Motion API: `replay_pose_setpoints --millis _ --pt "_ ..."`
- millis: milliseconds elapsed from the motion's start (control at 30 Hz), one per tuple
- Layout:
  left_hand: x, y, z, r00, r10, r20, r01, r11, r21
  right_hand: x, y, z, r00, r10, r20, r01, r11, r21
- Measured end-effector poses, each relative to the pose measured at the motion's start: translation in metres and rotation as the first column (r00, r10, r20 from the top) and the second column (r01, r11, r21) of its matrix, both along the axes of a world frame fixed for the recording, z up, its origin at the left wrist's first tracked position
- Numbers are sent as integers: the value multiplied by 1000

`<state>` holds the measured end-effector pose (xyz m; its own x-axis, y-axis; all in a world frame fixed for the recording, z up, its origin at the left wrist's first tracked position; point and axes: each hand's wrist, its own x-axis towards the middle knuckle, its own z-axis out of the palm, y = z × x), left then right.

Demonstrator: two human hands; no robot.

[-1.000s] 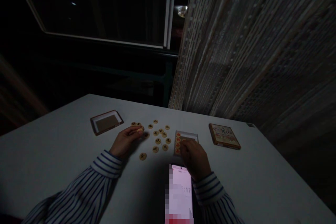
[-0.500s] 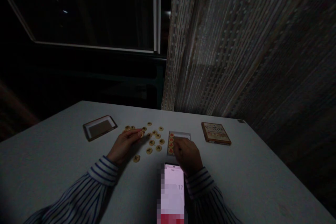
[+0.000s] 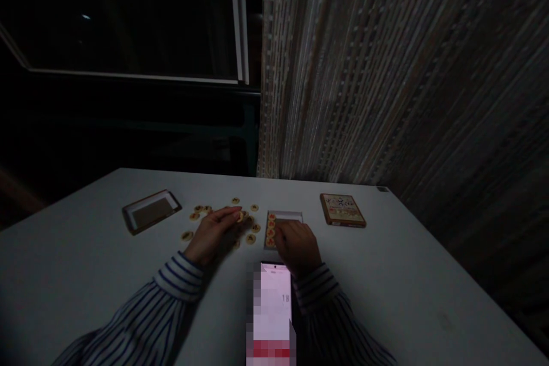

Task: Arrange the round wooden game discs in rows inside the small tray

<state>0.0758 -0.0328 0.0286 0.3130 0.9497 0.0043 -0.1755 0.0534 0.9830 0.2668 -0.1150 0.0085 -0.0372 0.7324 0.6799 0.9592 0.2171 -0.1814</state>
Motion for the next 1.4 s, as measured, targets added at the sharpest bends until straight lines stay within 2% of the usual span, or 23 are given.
replay_pose_setpoints --millis 267,467,733,967,1300,1400 --pt "19 -7 4 998 -32 52 37 994 -99 -1 -2 3 1000 15 -14 -15 999 46" --pt "33 -11 7 994 -60 87 71 990 -124 -2 -3 6 1000 7 -15 -6 998 57" --pt "53 -12 -5 983 -142 115 149 987 -55 -1 -3 8 1000 -1 -14 2 997 76" --pt "56 -13 -20 974 -182 134 186 982 -22 -2 -4 10 1000 -21 2 20 997 73" --pt "56 -18 -18 982 -166 91 166 986 7 -1 -4 9 999 -27 35 27 1000 1" --pt "55 -19 -17 976 -174 127 174 985 16 0 -4 9 999 -19 27 19 1000 -4"
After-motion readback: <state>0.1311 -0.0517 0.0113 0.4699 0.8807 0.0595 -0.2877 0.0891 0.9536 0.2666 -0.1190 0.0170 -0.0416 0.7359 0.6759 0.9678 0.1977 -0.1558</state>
